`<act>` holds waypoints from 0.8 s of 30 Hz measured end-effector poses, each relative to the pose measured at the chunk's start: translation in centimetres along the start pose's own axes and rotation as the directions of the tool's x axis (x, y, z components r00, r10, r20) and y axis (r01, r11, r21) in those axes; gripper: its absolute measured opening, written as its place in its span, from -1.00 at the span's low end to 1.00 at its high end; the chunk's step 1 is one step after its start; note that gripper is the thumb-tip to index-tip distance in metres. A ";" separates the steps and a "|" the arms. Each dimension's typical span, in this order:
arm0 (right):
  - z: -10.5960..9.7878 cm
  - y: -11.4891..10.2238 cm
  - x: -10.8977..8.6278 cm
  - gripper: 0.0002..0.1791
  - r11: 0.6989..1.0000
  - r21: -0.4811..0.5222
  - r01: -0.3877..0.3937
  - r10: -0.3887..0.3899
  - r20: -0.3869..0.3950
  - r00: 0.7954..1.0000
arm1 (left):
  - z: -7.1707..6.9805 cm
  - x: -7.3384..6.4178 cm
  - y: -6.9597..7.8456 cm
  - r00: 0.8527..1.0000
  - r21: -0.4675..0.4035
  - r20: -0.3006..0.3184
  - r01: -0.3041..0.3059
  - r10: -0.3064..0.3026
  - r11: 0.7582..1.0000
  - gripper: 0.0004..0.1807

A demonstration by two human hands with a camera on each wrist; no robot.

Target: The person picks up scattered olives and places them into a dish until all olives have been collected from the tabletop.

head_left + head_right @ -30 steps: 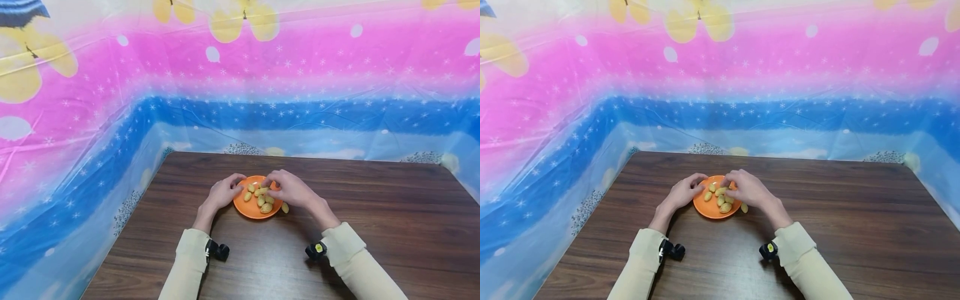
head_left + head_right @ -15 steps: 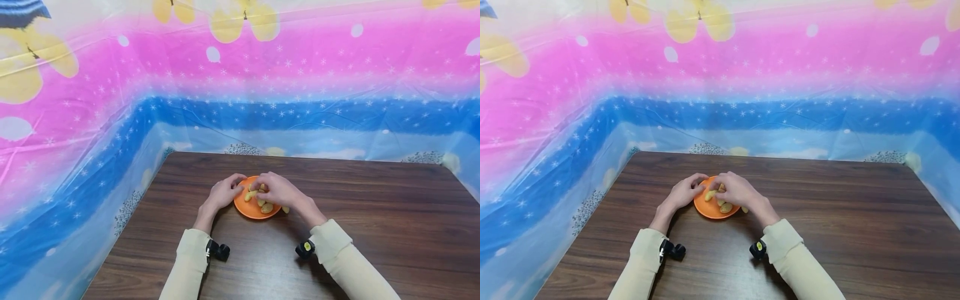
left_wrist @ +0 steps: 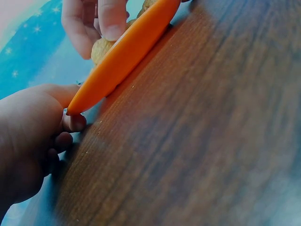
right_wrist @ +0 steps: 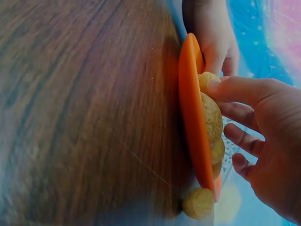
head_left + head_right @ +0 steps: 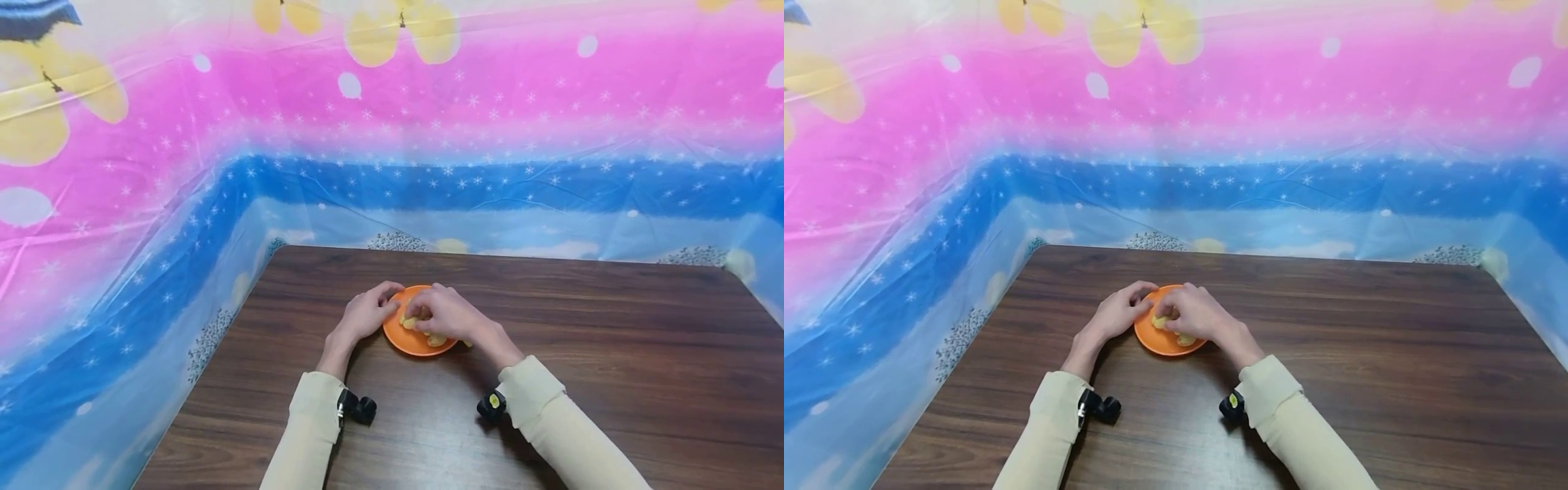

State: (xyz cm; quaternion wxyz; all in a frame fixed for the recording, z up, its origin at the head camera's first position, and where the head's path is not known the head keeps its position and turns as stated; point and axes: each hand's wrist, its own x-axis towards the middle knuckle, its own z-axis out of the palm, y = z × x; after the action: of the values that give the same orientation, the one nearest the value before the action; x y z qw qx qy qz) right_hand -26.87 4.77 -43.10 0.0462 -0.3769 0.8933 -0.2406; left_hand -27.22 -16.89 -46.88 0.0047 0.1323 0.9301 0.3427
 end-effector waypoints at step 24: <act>-0.9 0.1 -1.4 -0.82 0.999 -0.032 -0.010 0.006 -0.130 0.991 | 0.1 0.1 0.2 1.000 0.027 -0.005 0.014 -0.014 1.000 -0.66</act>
State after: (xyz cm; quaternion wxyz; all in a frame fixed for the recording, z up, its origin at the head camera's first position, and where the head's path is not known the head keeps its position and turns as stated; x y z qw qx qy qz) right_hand -26.15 6.16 -42.50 -0.0174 -0.3575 0.8997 -0.2497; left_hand -27.31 -16.66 -46.84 0.0031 0.1252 0.9356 0.3302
